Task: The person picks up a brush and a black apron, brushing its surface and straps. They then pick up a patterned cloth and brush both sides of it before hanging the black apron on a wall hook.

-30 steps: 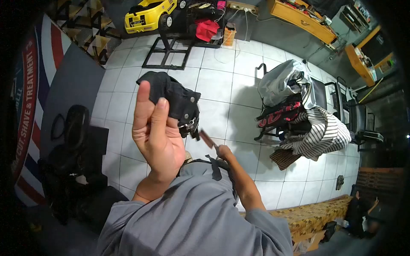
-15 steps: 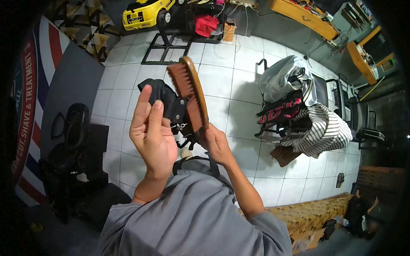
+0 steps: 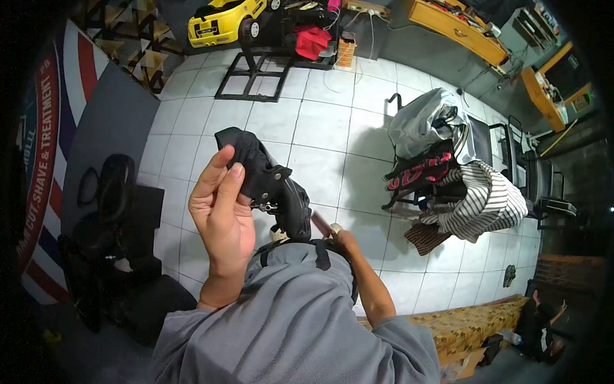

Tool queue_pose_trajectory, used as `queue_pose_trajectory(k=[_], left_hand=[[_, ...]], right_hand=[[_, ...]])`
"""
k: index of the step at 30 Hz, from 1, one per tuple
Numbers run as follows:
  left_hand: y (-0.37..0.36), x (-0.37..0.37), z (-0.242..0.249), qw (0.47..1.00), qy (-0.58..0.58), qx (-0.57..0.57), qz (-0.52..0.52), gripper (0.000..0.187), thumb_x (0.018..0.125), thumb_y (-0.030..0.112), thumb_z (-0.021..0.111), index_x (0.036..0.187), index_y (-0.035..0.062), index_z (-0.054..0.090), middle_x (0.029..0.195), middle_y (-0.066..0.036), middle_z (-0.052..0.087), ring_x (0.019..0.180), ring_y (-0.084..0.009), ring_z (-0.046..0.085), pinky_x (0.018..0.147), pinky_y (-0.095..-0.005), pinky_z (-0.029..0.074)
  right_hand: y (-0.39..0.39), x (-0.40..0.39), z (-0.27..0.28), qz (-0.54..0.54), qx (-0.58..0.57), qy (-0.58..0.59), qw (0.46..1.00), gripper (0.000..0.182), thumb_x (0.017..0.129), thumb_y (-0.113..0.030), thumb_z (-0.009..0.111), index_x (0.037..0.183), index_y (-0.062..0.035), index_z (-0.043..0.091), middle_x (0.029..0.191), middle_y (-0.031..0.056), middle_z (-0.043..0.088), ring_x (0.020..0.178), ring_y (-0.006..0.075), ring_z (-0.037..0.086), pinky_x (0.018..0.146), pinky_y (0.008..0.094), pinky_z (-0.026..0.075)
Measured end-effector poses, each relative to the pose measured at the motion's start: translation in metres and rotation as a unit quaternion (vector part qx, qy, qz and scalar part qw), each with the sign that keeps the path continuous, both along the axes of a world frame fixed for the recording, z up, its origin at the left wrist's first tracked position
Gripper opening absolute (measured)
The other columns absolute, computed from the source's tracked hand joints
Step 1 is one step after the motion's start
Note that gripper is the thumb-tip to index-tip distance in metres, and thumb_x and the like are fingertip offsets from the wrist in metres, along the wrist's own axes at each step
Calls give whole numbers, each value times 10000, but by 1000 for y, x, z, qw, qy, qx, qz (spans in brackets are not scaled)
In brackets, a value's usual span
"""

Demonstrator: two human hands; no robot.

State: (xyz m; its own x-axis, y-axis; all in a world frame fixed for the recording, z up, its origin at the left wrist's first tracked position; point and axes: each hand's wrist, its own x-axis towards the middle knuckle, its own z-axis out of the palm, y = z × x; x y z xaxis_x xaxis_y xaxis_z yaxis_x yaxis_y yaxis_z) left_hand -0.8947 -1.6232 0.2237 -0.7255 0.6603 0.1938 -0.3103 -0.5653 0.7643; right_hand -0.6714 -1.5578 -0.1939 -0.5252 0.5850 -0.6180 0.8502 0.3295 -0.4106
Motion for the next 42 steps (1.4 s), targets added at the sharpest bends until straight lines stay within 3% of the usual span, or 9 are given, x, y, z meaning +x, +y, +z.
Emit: queue_pose_trajectory(k=[3,7,13,17,24,27,33,39,42], left_hand=[[0,-1,0,999,7,-38,1,224,891,-38,528,1101,-53,604,932,-104,659,780,-80,623,701,-190,528],[-6,-11,-19,991,50,-127,-1,208,860,-47,565,1054,-49,639,838,-57,663,719,-48,592,630,-160,461],[-4,-13,-20,981,95,-172,-4,203,846,-60,572,1035,-61,646,877,-69,672,731,-51,591,665,-158,450],[-2,-24,-18,979,125,-159,25,198,845,-65,570,1029,-68,644,906,-87,673,769,-66,603,700,-165,459],[-2,-32,-33,972,139,-189,28,214,837,-98,543,1042,-101,604,945,-140,647,847,-129,621,794,-202,478],[-4,-34,-39,972,133,-193,15,202,833,-99,541,1026,-104,603,943,-144,645,844,-124,618,801,-199,470],[-13,-39,-45,969,162,-174,61,130,807,-128,535,887,-82,626,853,-105,656,752,-91,607,723,-180,462],[-21,-55,-45,966,204,-115,108,111,785,-111,505,774,-39,589,860,-149,648,754,-144,603,763,-264,490],[-26,-66,-44,977,190,-50,89,130,788,-90,483,734,5,553,812,-133,635,727,-147,591,759,-275,493]], right_hand=[[21,-31,29,-142,6,127,982,583,946,-452,353,788,41,620,787,309,585,777,475,576,684,494,455],[30,-68,212,-245,-304,476,788,340,996,-327,368,785,-83,475,607,-56,375,490,34,343,425,206,279],[41,-83,253,-119,-105,499,852,370,989,-302,382,784,-11,482,627,64,471,542,179,450,531,307,391],[63,-62,132,-89,85,251,960,445,958,-378,404,829,15,568,782,230,611,736,374,607,658,456,457],[29,-1,27,-86,60,-48,993,565,932,-465,386,842,31,641,859,278,621,875,427,600,754,508,463],[26,-17,23,-98,16,41,994,599,932,-504,361,886,21,644,934,255,634,906,412,600,777,471,467],[14,-89,228,-172,-172,502,830,344,976,-275,422,780,0,488,631,26,422,620,105,407,582,288,394],[31,-104,235,-93,-99,486,864,347,977,-283,427,778,-4,479,616,18,414,605,101,393,543,291,371],[46,-85,153,-56,19,294,954,463,939,-440,415,877,-27,615,807,218,623,786,411,596,690,468,465]])
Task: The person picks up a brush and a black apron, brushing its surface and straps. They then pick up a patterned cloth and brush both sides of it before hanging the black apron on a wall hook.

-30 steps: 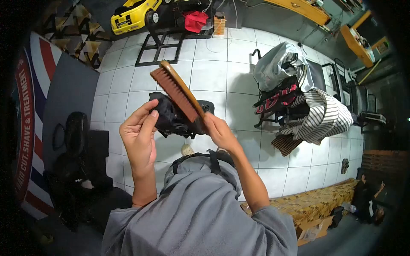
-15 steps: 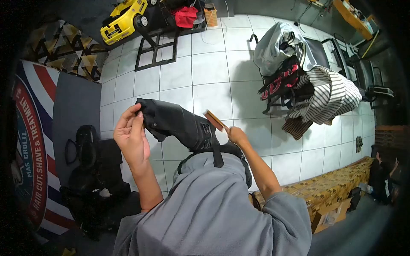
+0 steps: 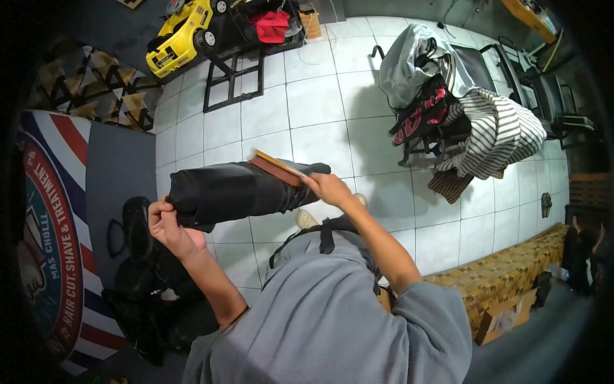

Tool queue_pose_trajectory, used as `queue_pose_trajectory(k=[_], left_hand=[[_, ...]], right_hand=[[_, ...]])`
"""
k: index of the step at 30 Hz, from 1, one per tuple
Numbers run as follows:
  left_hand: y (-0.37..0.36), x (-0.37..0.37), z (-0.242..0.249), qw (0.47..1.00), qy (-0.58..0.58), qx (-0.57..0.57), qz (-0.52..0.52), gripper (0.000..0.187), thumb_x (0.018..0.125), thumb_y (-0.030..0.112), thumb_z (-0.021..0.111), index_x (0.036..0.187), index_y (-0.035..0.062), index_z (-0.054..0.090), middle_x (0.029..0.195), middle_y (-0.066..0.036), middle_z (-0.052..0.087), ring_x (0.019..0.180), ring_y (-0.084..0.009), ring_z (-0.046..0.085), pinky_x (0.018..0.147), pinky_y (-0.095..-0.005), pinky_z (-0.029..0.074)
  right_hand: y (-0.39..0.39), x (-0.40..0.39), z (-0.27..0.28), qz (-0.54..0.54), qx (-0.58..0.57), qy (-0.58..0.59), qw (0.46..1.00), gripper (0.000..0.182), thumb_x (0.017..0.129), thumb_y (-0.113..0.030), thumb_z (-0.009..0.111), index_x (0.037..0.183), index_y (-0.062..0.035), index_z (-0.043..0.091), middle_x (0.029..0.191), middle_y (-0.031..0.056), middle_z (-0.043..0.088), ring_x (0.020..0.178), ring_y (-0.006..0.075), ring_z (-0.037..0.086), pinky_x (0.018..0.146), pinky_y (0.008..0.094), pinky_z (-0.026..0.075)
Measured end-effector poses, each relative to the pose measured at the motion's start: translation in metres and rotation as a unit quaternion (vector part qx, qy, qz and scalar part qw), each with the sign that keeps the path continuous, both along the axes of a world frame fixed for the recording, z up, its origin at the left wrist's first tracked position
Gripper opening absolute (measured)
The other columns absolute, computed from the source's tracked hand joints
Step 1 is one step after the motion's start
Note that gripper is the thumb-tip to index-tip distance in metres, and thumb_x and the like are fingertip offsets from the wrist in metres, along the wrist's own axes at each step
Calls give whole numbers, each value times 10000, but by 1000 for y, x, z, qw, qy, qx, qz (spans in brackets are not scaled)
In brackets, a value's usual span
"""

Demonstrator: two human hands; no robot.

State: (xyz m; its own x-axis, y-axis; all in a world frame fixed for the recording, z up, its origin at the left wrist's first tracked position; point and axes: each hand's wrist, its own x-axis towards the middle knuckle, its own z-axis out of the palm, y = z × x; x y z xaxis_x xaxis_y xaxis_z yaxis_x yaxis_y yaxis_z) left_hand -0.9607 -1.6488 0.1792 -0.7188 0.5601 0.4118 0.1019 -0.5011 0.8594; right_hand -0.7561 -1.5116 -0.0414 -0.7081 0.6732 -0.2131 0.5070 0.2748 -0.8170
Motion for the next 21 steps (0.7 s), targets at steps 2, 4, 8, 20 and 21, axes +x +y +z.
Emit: queue_pose_trajectory(k=[2,4,8,20,21], left_hand=[[0,1,0,1000,-8,2,17,122,781,-83,484,726,9,542,777,-122,618,700,-146,569,735,-276,483],[3,1,-1,1000,1,2,29,113,770,-77,485,716,12,528,742,-111,596,669,-145,539,707,-276,465],[3,-1,-2,999,44,-4,3,105,747,-75,487,694,15,498,684,-90,544,613,-142,461,652,-275,412],[2,11,-9,997,40,-6,-67,118,768,-69,483,694,23,481,631,-51,467,585,-118,370,564,-239,316],[3,11,-8,997,35,7,-68,116,770,-66,485,697,25,479,631,-48,462,582,-114,357,557,-237,305]], right_hand=[[2,22,-88,44,-29,-155,987,520,929,-478,400,921,-19,645,879,249,630,867,419,597,768,469,474],[-14,49,-130,13,-42,-258,965,581,920,-509,389,880,5,657,874,269,627,879,429,600,790,477,471],[-37,74,-165,-10,-45,-251,967,598,920,-508,385,848,15,666,830,276,627,865,445,602,799,484,467],[-39,7,101,66,-174,260,947,308,971,-291,426,838,-16,465,633,168,435,563,301,419,568,345,403],[-40,7,91,34,-152,242,958,314,970,-297,424,845,-13,475,640,180,457,580,328,442,579,363,409]])
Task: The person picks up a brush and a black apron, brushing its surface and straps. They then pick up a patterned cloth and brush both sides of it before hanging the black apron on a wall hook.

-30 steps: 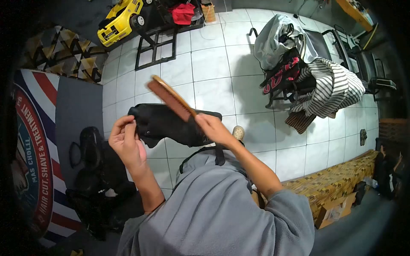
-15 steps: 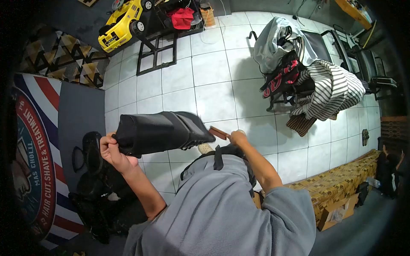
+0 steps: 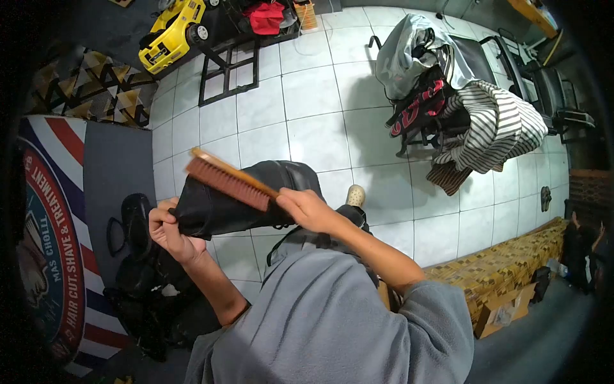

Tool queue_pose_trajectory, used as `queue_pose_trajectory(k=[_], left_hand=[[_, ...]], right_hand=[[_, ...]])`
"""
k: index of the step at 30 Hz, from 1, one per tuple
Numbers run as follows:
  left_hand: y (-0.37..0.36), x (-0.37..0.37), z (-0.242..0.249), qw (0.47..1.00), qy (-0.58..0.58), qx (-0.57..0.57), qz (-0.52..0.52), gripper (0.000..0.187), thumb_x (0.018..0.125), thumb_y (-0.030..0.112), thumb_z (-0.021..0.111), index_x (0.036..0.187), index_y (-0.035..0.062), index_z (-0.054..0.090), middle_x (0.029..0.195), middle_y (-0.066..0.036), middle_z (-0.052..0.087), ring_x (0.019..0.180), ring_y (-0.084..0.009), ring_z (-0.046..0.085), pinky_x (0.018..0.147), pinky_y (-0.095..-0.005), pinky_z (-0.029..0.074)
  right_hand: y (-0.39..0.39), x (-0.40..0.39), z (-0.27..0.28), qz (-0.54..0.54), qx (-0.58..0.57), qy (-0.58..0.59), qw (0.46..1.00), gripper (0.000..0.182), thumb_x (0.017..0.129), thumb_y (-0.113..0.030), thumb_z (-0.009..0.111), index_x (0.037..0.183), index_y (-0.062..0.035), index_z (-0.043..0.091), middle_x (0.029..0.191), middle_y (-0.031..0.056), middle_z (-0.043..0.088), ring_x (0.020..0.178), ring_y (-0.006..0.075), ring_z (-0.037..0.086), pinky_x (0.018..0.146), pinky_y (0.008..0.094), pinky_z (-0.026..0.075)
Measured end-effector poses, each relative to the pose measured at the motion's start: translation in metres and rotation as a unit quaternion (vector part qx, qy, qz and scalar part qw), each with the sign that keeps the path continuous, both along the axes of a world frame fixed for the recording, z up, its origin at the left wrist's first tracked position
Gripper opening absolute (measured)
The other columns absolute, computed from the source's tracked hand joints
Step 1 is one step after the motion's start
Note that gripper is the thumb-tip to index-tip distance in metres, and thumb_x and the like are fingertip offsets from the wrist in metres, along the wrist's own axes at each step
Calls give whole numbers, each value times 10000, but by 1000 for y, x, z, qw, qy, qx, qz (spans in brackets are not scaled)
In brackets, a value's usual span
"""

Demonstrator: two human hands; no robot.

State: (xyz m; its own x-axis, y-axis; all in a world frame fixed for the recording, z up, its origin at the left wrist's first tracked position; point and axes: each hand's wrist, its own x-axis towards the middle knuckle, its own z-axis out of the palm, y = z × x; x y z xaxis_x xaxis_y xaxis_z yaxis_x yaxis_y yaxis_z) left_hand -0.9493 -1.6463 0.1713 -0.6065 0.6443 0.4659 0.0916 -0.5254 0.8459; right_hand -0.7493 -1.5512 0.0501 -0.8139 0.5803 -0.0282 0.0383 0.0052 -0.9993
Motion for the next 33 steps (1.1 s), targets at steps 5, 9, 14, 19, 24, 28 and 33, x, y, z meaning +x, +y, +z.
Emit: queue_pose_trajectory(k=[5,9,14,19,24,28,33], left_hand=[[-5,1,10,997,-45,54,-34,180,772,-6,512,682,93,392,606,-12,356,561,-97,286,494,-222,244],[0,6,14,990,-77,79,-92,191,808,-2,515,690,87,394,614,-21,364,558,-98,274,479,-229,243],[9,7,7,982,-60,22,-177,205,877,-10,461,711,66,367,609,-39,356,560,-102,282,470,-241,298],[28,11,6,973,-140,-10,-184,202,921,20,398,743,78,323,596,-13,306,538,-82,255,418,-207,259],[38,8,15,968,-80,12,-239,229,938,70,376,716,52,324,540,-29,325,471,-78,280,339,-182,296],[34,5,26,953,-93,58,-283,264,942,16,388,691,48,311,513,-37,317,457,-83,266,329,-203,285],[29,-17,29,884,-102,137,-435,239,888,-68,442,720,54,323,524,-51,338,459,-103,292,345,-229,305]], right_hand=[[4,39,-160,-40,107,-323,939,488,952,-430,379,907,-12,626,892,232,631,829,423,594,722,481,458],[-13,102,-263,44,25,-572,819,503,948,-418,351,961,-20,659,989,239,630,971,405,585,815,457,474],[-1,98,-256,-43,51,-403,913,556,934,-469,389,924,25,642,849,190,647,779,331,612,699,411,477],[35,31,-77,-24,-246,-64,967,447,962,-400,444,808,-3,580,609,-34,439,555,66,416,489,240,370],[49,7,4,161,-192,104,963,383,983,-325,418,686,-86,446,609,-64,367,516,35,314,449,206,266],[63,6,-64,112,-67,-92,987,518,943,-465,450,616,-64,479,518,-28,401,485,86,373,445,269,321],[49,64,-209,84,170,-571,799,489,815,-534,552,984,-97,690,1028,125,664,961,286,640,789,408,507]])
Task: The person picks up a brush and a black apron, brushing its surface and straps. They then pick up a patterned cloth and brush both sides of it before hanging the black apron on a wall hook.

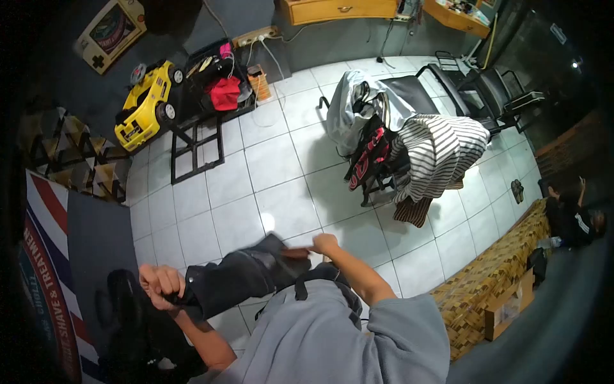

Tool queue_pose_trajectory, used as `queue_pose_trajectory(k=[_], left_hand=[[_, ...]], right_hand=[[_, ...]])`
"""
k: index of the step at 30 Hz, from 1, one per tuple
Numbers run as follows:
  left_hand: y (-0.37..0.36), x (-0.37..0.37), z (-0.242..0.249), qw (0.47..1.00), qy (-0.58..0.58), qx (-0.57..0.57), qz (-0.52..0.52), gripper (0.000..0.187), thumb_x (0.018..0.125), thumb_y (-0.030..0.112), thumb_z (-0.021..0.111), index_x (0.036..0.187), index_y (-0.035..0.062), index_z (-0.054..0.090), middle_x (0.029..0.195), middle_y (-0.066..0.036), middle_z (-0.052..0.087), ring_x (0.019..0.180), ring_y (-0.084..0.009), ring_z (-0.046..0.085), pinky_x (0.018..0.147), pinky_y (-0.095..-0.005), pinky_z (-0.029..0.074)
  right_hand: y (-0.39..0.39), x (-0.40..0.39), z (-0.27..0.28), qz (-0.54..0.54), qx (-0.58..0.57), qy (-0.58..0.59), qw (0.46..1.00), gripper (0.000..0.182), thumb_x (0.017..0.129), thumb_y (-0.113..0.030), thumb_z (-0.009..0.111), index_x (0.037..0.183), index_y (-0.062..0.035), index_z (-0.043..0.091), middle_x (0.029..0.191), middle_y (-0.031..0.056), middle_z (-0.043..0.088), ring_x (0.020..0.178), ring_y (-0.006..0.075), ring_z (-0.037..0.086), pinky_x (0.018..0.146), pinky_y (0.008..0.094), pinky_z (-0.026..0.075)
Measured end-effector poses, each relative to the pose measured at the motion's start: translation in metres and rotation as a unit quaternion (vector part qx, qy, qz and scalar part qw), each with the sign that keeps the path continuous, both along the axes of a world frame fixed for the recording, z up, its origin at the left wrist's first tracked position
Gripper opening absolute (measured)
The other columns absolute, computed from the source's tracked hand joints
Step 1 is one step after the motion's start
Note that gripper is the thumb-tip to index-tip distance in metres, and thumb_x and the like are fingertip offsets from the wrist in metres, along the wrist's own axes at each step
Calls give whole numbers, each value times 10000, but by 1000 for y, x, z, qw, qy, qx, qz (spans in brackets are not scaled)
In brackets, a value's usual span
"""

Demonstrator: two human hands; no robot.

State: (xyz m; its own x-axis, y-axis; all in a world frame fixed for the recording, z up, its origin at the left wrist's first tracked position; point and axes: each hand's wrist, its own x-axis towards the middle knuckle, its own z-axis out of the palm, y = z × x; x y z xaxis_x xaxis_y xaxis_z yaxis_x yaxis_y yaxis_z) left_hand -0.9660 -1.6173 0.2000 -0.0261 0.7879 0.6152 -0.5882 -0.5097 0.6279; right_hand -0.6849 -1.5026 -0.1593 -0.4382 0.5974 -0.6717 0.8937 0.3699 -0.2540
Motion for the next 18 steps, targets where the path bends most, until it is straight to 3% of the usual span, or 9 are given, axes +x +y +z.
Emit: queue_pose_trajectory(k=[1,3,5,7,8,11,13,15,18], left_hand=[[3,-2,4,998,26,28,-46,238,879,-82,445,721,53,329,529,-56,349,460,-108,298,354,-234,320],[-8,1,-1,1000,-14,-19,17,224,876,-83,429,721,46,331,527,-63,356,458,-118,308,360,-247,338],[-9,-2,-12,998,-27,-44,32,217,881,-74,417,719,42,332,521,-62,351,453,-117,301,350,-245,334],[-6,9,-16,987,27,-73,140,212,890,-25,399,700,37,329,528,-44,347,442,-92,283,322,-228,309],[-5,16,-15,969,48,-137,198,190,880,-28,381,705,33,340,530,-39,350,444,-89,291,329,-225,312],[7,32,-14,886,120,-296,335,120,834,-53,350,774,8,434,613,-36,414,527,-89,400,496,-231,419],[12,33,-27,848,171,-336,374,133,826,-63,357,793,8,465,678,-32,456,590,-85,441,580,-219,425],[12,27,-48,850,137,-370,350,161,825,-68,361,797,27,487,722,-22,487,646,-79,460,600,-195,402],[11,22,-82,852,64,-393,340,174,837,-71,361,865,42,490,770,-30,514,714,-89,494,622,-206,425]], right_hand=[[-8,14,-29,25,-20,-70,997,389,786,-426,606,1013,-121,689,1097,98,649,990,257,634,803,389,509],[-27,42,-66,19,-42,-112,993,336,741,-320,647,1020,-138,693,1096,87,654,1009,238,631,803,386,503],[-39,49,-53,-34,-58,-86,994,404,805,-445,579,1013,-118,688,1099,98,650,1010,270,625,798,403,501],[-47,47,-29,-144,-64,-46,986,473,841,-514,519,1002,-102,686,1093,111,648,1007,297,621,797,421,498],[-46,43,-41,-151,-58,-11,987,571,880,-559,422,1003,-58,668,1030,168,653,955,349,623,775,437,494],[-35,15,-7,-194,-36,113,974,575,910,-508,417,946,17,649,961,223,647,937,379,615,805,458,474],[-33,-5,13,-225,7,278,934,626,902,-542,410,866,39,639,853,251,642,826,419,613,742,475,464],[-33,-27,86,-270,-41,347,897,616,885,-558,451,829,32,619,770,209,638,715,359,614,673,436,464],[-46,-50,171,-266,-103,451,846,461,822,-468,636,824,-16,549,684,76,557,658,177,544,607,316,441]])
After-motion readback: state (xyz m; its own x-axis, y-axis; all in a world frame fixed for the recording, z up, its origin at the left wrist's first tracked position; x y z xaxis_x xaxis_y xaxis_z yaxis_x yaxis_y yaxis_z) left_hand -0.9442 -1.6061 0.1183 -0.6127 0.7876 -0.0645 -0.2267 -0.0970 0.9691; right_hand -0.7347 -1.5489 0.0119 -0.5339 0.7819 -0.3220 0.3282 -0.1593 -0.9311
